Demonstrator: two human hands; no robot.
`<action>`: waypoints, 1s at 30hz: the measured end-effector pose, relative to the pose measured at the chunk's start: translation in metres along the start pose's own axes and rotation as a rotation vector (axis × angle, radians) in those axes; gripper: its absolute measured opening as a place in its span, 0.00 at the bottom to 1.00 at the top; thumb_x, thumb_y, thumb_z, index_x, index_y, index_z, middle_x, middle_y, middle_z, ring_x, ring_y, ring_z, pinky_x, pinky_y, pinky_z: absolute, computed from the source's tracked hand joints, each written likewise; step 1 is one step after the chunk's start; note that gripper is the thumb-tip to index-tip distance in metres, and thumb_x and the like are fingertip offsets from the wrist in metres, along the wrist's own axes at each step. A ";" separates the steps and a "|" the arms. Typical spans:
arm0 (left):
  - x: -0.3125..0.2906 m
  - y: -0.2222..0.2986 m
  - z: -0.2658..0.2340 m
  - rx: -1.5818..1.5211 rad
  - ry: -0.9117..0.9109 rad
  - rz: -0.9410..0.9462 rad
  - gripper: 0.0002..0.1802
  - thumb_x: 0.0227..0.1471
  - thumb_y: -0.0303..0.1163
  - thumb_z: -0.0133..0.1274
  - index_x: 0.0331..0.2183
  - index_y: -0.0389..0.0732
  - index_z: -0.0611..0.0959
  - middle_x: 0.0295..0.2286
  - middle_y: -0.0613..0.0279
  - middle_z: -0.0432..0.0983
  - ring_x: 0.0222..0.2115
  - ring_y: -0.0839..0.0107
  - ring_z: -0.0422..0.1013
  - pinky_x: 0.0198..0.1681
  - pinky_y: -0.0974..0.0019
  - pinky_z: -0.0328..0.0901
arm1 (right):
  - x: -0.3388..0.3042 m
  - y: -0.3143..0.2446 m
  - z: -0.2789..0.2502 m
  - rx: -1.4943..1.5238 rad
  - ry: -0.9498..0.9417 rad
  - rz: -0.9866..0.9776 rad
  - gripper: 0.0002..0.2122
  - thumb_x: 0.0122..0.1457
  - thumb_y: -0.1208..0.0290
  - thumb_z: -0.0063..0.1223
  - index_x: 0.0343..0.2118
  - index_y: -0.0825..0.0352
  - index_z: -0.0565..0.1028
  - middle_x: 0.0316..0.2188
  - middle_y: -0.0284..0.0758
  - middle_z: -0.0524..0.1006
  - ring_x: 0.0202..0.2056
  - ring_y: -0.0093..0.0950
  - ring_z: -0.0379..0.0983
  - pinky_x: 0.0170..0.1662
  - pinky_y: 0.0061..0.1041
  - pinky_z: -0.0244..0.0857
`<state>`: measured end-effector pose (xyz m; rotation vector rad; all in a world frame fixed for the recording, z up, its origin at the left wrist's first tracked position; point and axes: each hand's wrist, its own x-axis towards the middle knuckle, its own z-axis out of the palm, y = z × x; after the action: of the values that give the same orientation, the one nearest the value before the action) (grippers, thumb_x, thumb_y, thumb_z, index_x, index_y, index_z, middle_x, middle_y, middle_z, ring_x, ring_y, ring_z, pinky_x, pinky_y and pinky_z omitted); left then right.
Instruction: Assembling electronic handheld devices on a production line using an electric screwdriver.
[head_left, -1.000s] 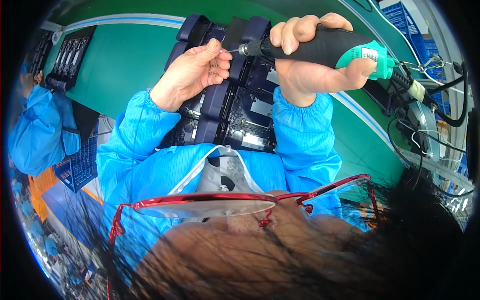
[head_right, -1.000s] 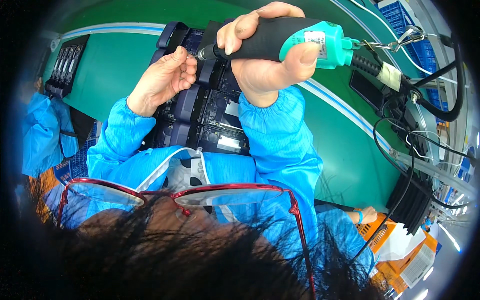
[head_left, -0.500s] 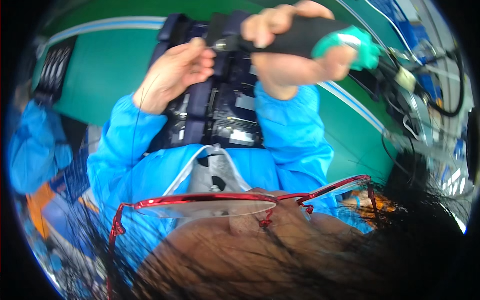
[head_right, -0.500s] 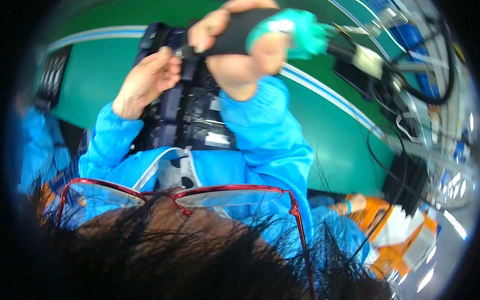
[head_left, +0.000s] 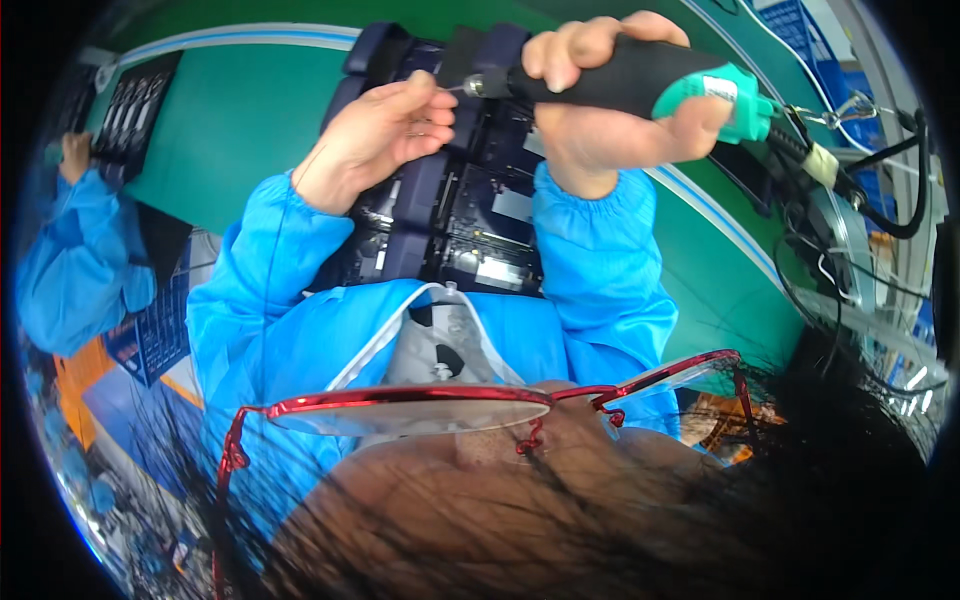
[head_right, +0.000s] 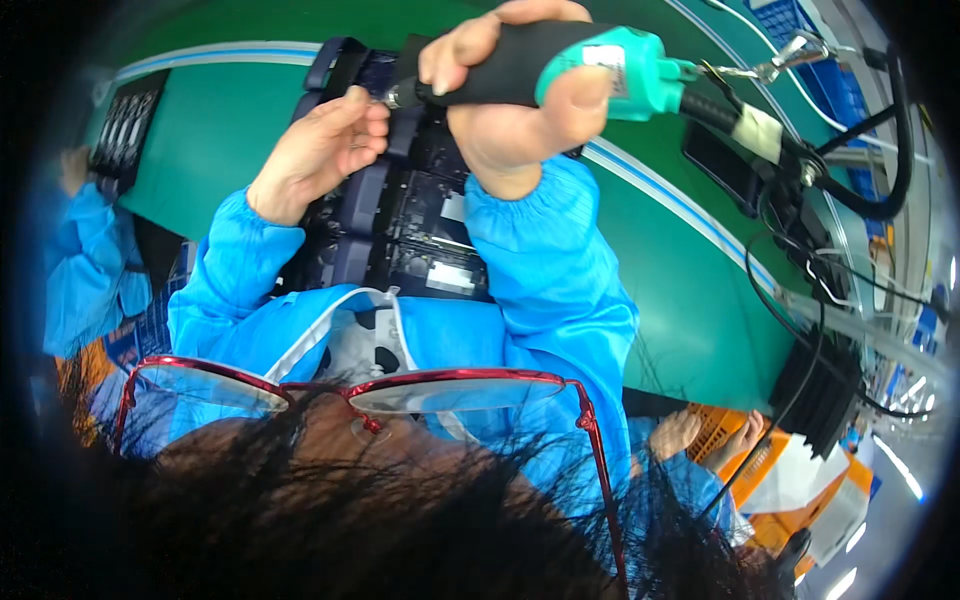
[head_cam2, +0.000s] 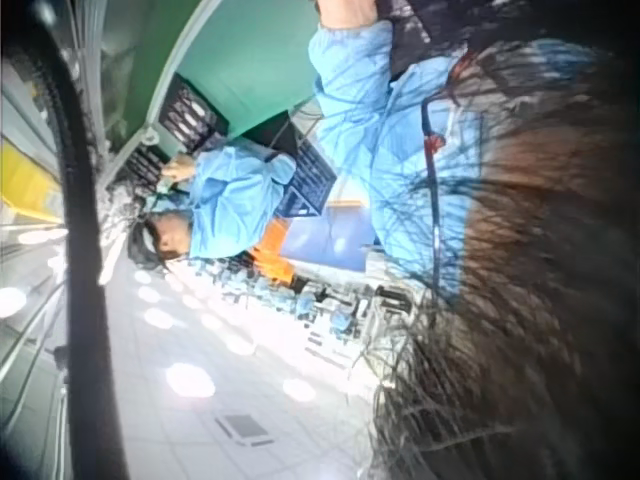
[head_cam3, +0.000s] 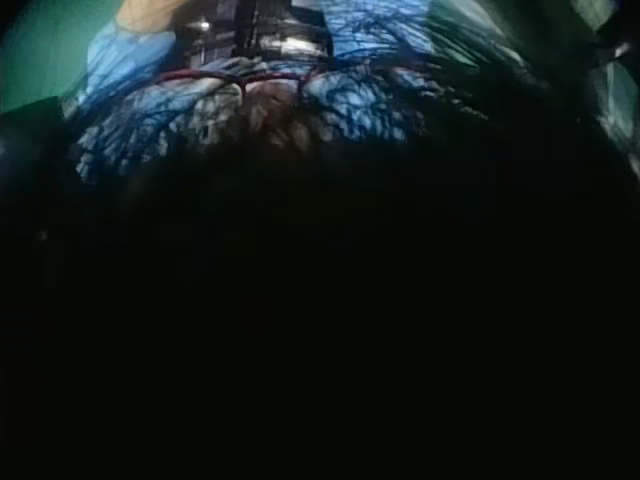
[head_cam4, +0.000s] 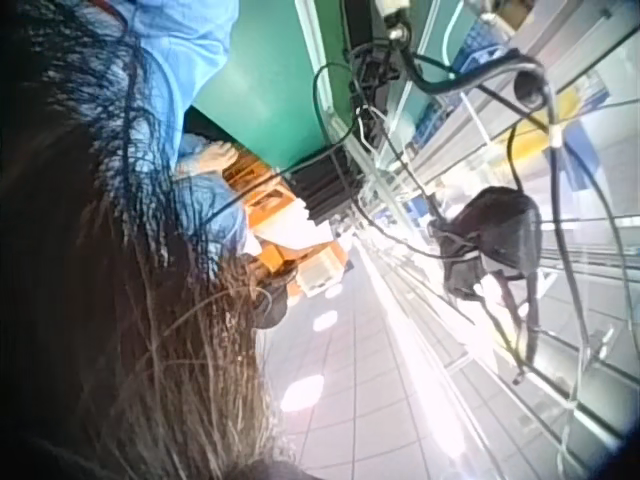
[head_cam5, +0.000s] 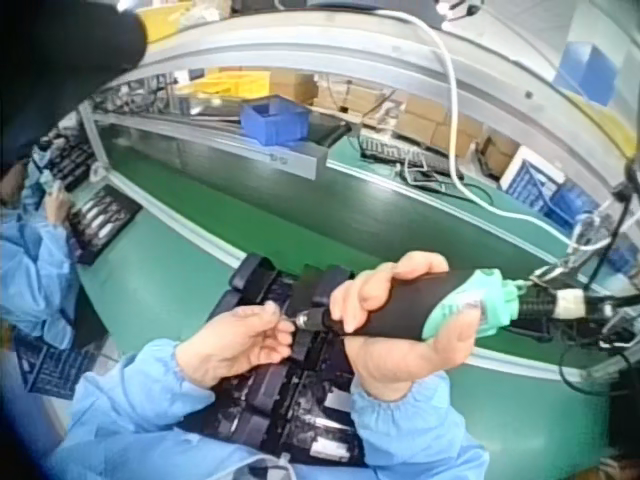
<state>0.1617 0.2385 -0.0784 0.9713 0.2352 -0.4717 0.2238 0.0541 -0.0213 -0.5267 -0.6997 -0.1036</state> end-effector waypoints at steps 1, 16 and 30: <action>0.002 -0.001 0.000 -0.025 -0.046 -0.002 0.21 0.55 0.46 0.47 0.34 0.36 0.78 0.28 0.62 0.74 0.27 0.75 0.73 0.31 0.76 0.71 | 0.002 -0.002 -0.003 -0.090 0.001 -0.024 0.34 0.46 0.29 0.35 0.37 0.60 0.72 0.19 0.36 0.71 0.16 0.30 0.65 0.20 0.34 0.60; -0.001 0.006 0.002 0.041 -0.013 0.026 0.20 0.56 0.46 0.46 0.31 0.37 0.79 0.25 0.64 0.75 0.24 0.77 0.74 0.29 0.78 0.71 | 0.005 0.008 0.001 -0.132 0.027 -0.062 0.35 0.46 0.28 0.32 0.34 0.60 0.72 0.16 0.36 0.69 0.14 0.29 0.65 0.19 0.34 0.60; -0.001 0.003 0.000 0.057 -0.026 0.034 0.22 0.55 0.48 0.47 0.31 0.37 0.79 0.24 0.62 0.75 0.25 0.76 0.74 0.28 0.78 0.71 | 0.002 0.006 0.004 -0.128 0.000 -0.050 0.36 0.46 0.27 0.32 0.35 0.61 0.72 0.16 0.37 0.68 0.14 0.30 0.64 0.19 0.34 0.59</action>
<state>0.1620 0.2402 -0.0753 1.0229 0.1827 -0.4619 0.2243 0.0615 -0.0198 -0.6319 -0.7094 -0.1959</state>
